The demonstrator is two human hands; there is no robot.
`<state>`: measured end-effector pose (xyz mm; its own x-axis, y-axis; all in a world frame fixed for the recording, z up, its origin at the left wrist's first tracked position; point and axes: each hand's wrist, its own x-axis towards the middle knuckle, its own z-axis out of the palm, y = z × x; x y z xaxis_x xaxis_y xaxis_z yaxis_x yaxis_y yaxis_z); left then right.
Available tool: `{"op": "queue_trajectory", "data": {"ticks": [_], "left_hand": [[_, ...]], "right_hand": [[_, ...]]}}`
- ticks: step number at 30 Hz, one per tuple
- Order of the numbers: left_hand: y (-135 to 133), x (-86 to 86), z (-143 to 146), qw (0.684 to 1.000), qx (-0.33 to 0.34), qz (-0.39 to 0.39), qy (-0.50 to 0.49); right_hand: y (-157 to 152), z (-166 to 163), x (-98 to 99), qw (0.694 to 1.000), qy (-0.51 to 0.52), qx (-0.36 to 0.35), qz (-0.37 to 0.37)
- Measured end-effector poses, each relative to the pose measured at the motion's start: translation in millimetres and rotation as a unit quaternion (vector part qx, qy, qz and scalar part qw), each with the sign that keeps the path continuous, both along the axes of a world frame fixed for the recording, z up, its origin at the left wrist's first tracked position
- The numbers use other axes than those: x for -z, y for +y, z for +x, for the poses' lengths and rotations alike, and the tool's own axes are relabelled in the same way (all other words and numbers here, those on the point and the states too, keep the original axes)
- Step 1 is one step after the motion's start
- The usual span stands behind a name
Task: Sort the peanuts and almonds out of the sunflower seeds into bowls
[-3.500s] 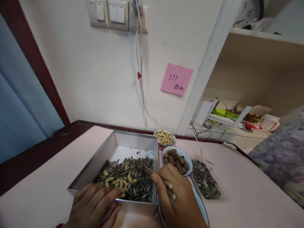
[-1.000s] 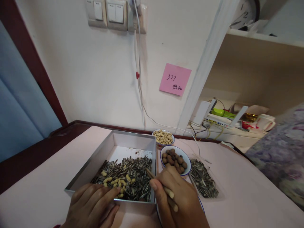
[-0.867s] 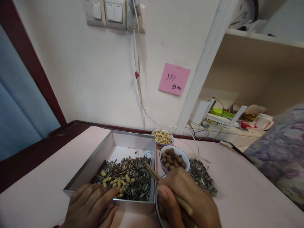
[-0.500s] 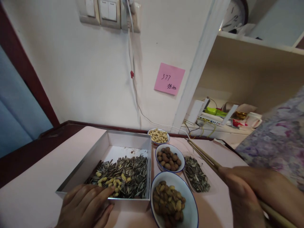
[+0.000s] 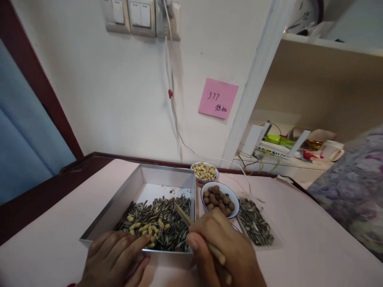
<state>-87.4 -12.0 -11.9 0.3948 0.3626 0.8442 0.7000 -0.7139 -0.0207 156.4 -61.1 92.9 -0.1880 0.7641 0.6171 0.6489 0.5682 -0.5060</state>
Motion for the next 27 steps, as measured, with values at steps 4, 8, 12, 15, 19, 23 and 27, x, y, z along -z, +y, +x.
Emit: {"op": "queue_trajectory", "data": {"ticks": [4, 8, 12, 15, 19, 23, 27], "left_hand": [[-0.6, -0.8, 0.8, 1.0, 0.003, -0.004, -0.001], [-0.6, -1.9, 2.2, 1.0, 0.007, -0.01, -0.004], [-1.1, -0.8, 2.3, 1.0, 0.002, -0.006, -0.006], [-2.2, 0.6, 1.7, 1.0, 0.001, -0.006, -0.004], [-2.5, 0.7, 1.7, 1.0, 0.005, -0.006, -0.008], [-1.8, 1.0, 1.6, 1.0, 0.003, -0.004, -0.005], [-1.6, 1.7, 1.4, 1.0, 0.004, 0.002, -0.008]], "right_hand": [[14.6, -5.8, 17.0, 0.999, 0.012, -0.034, -0.012], [17.1, -11.5, 25.4, 0.998, 0.027, -0.055, -0.021], [16.4, -14.8, 29.3, 0.998, 0.038, -0.038, -0.044], [17.6, -14.1, 33.0, 0.997, 0.023, -0.05, -0.051], [19.1, -14.7, 37.9, 0.997, 0.018, -0.058, -0.047], [18.1, -17.6, 40.7, 0.998, 0.029, -0.046, -0.038], [16.5, -17.1, 38.3, 0.998, 0.029, -0.04, -0.034]]}}
